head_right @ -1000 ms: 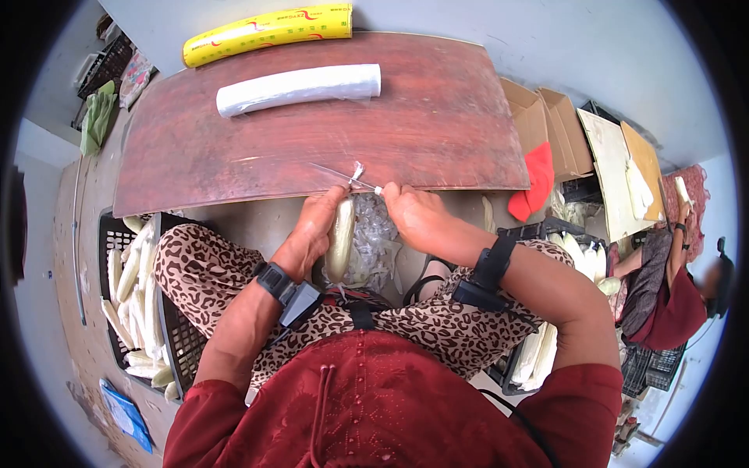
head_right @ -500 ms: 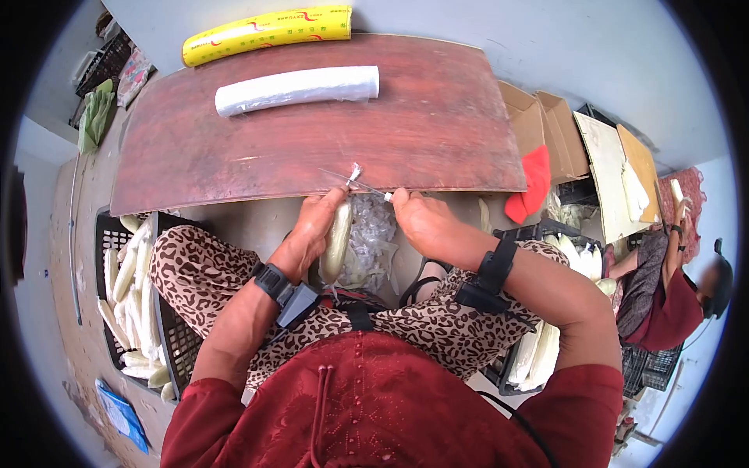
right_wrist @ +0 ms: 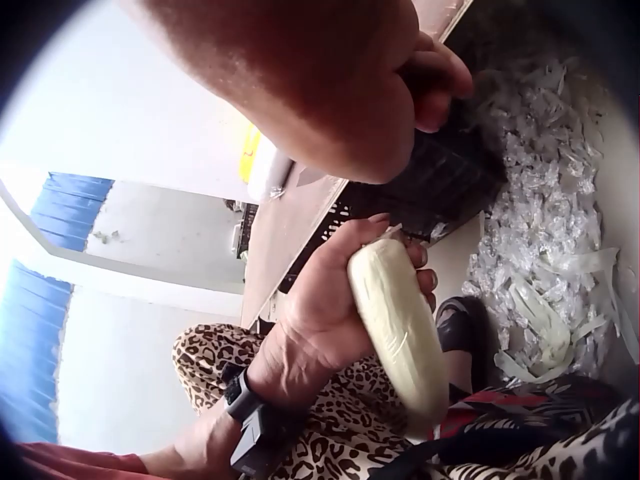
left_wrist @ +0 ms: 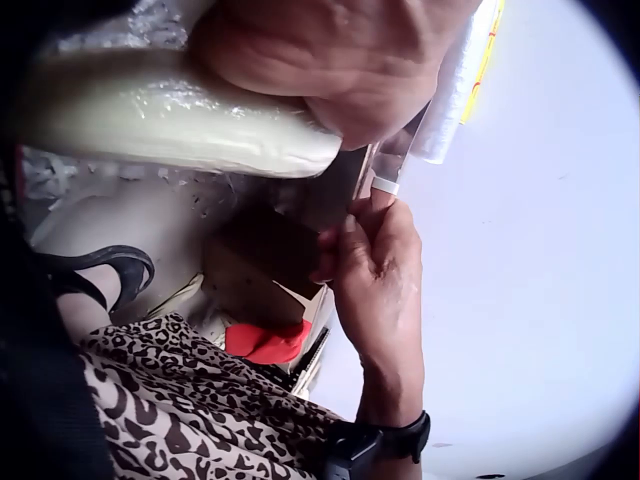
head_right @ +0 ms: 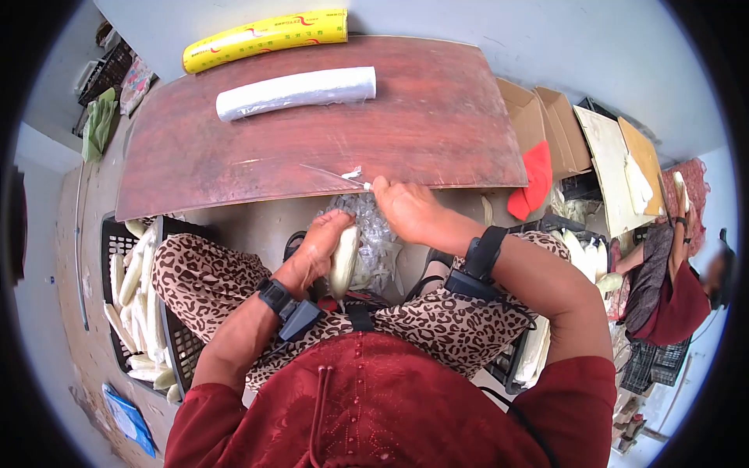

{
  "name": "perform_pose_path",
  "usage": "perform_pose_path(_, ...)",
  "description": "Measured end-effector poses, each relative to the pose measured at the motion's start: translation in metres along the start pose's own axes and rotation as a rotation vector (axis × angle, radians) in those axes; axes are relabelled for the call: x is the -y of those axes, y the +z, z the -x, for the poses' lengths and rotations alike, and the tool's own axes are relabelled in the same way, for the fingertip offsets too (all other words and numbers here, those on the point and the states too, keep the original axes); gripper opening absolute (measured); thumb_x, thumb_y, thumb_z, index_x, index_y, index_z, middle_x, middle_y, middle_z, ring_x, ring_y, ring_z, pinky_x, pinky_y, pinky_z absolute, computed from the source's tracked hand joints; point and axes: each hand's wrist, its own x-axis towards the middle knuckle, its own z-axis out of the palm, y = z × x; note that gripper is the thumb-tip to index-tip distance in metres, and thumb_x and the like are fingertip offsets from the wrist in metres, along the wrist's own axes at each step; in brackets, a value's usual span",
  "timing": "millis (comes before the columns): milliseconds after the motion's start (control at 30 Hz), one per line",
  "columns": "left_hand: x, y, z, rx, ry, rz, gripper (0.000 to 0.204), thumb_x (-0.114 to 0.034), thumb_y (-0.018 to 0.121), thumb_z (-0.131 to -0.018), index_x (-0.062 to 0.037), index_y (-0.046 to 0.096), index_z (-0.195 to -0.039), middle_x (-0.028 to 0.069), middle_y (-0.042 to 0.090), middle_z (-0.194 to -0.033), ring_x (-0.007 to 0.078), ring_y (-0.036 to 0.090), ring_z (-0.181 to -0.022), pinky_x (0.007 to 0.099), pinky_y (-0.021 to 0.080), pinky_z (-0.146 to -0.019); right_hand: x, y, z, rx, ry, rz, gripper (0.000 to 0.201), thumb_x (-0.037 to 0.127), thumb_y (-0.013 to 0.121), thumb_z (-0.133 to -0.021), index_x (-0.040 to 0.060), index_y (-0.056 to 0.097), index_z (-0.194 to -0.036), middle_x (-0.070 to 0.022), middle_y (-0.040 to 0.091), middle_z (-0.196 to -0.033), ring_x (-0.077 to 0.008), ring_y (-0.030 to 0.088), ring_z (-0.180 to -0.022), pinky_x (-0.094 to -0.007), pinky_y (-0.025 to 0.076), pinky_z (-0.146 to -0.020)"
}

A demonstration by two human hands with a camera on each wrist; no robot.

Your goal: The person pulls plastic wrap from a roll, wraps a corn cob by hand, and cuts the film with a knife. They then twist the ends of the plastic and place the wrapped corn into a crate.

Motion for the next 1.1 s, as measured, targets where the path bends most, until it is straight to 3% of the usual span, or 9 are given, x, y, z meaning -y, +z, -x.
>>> perform_pose_path(233, -0.021, 0.011, 0.017, 0.305, 0.009, 0.057, 0.052, -0.056, 0.042, -0.096, -0.0061, 0.054, -0.087, 0.0092, 0.060, -0.077, 0.0205, 0.061, -0.068, 0.0335, 0.052, -0.064, -0.046, -0.011, -0.018, -0.527, -0.064, -0.004, 0.023, -0.001, 0.050, -0.082, 0.0035, 0.047, -0.105, -0.0226, 0.056, -0.092, -0.0450, 0.059, -0.081, -0.0529, 0.048, -0.068)
perform_pose_path(367, -0.025, 0.012, 0.021, 0.336, 0.070, -0.016, 0.064, -0.065, 0.032, -0.094, -0.0046, 0.053, -0.087, 0.0103, 0.060, -0.078, 0.0216, 0.061, -0.069, 0.0345, 0.052, -0.066, -0.060, -0.010, -0.020, -0.361, 0.067, 0.094, 0.020, 0.007, 0.054, -0.086, 0.0047, 0.051, -0.105, -0.0179, 0.055, -0.103, -0.0393, 0.060, -0.094, -0.0556, 0.042, -0.078)
perform_pose_path(467, -0.027, 0.012, 0.021, 0.312, 0.104, -0.018, 0.066, -0.065, 0.030, -0.095, -0.0044, 0.053, -0.088, 0.0100, 0.060, -0.078, 0.0211, 0.061, -0.068, 0.0337, 0.052, -0.066, -0.051, -0.011, -0.015, -0.477, 0.000, 0.241, 0.022, 0.016, 0.058, -0.087, 0.0054, 0.054, -0.106, -0.0144, 0.053, -0.108, -0.0353, 0.058, -0.098, -0.0559, 0.037, -0.086)
perform_pose_path(567, -0.027, 0.012, 0.018, 0.263, 0.125, -0.045, 0.067, -0.066, 0.029, -0.095, -0.0039, 0.054, -0.089, 0.0096, 0.060, -0.078, 0.0202, 0.061, -0.068, 0.0326, 0.052, -0.065, -0.031, -0.020, -0.012, -0.521, -0.126, -0.032, 0.030, 0.031, 0.058, -0.091, 0.0023, 0.060, -0.097, -0.0162, 0.059, -0.098, -0.0355, 0.060, -0.086, -0.0505, 0.042, -0.079)
perform_pose_path(667, -0.028, 0.012, 0.016, 0.224, 0.134, -0.105, 0.070, -0.066, 0.027, -0.094, -0.0026, 0.057, -0.092, 0.0091, 0.061, -0.078, 0.0187, 0.061, -0.069, 0.0316, 0.052, -0.064, -0.003, -0.033, -0.004, 0.008, -0.092, -0.512, 0.049, 0.045, 0.053, -0.093, -0.0017, 0.062, -0.083, -0.0206, 0.063, -0.079, -0.0370, 0.061, -0.073, -0.0461, 0.046, -0.068)
perform_pose_path(767, -0.030, 0.013, 0.017, 0.238, 0.172, -0.176, 0.073, -0.067, 0.026, -0.094, -0.0013, 0.058, -0.097, 0.0090, 0.061, -0.079, 0.0175, 0.061, -0.069, 0.0310, 0.051, -0.063, 0.008, -0.025, 0.001, 0.061, -0.148, -0.477, 0.061, 0.052, 0.047, -0.094, -0.0042, 0.061, -0.074, -0.0236, 0.060, -0.066, -0.0386, 0.060, -0.064, -0.0447, 0.046, -0.060)
perform_pose_path(933, -0.029, 0.015, 0.019, 0.281, 0.219, -0.207, 0.076, -0.068, 0.023, -0.094, -0.0019, 0.059, -0.100, 0.0091, 0.062, -0.080, 0.0176, 0.061, -0.068, 0.0307, 0.052, -0.062, 0.008, -0.018, -0.001, 0.029, -0.148, -0.591, 0.040, 0.033, 0.051, -0.094, -0.0022, 0.060, -0.078, -0.0184, 0.060, -0.067, -0.0312, 0.059, -0.062, -0.0429, 0.045, -0.060)
perform_pose_path(1000, -0.032, 0.012, 0.019, 0.359, 0.199, -0.160, 0.069, -0.065, 0.029, -0.095, -0.0028, 0.056, -0.105, 0.0078, 0.062, -0.088, 0.0159, 0.061, -0.076, 0.0304, 0.051, -0.069, 0.007, -0.019, -0.003, 0.006, -0.166, -0.550, 0.030, 0.023, 0.052, -0.094, 0.0006, 0.058, -0.076, -0.0100, 0.059, -0.061, -0.0191, 0.057, -0.057, -0.0361, 0.045, -0.056)
perform_pose_path(1100, -0.034, 0.015, 0.021, 0.428, 0.241, -0.156, 0.048, -0.049, 0.050, -0.094, -0.0047, 0.051, -0.113, 0.0047, 0.059, -0.099, 0.0128, 0.058, -0.088, 0.0300, 0.049, -0.080, 0.002, -0.021, -0.007, 0.016, -0.178, -0.564, 0.024, 0.018, 0.051, -0.093, 0.0007, 0.057, -0.077, -0.0091, 0.060, -0.063, -0.0194, 0.057, -0.060, -0.0359, 0.045, -0.058)
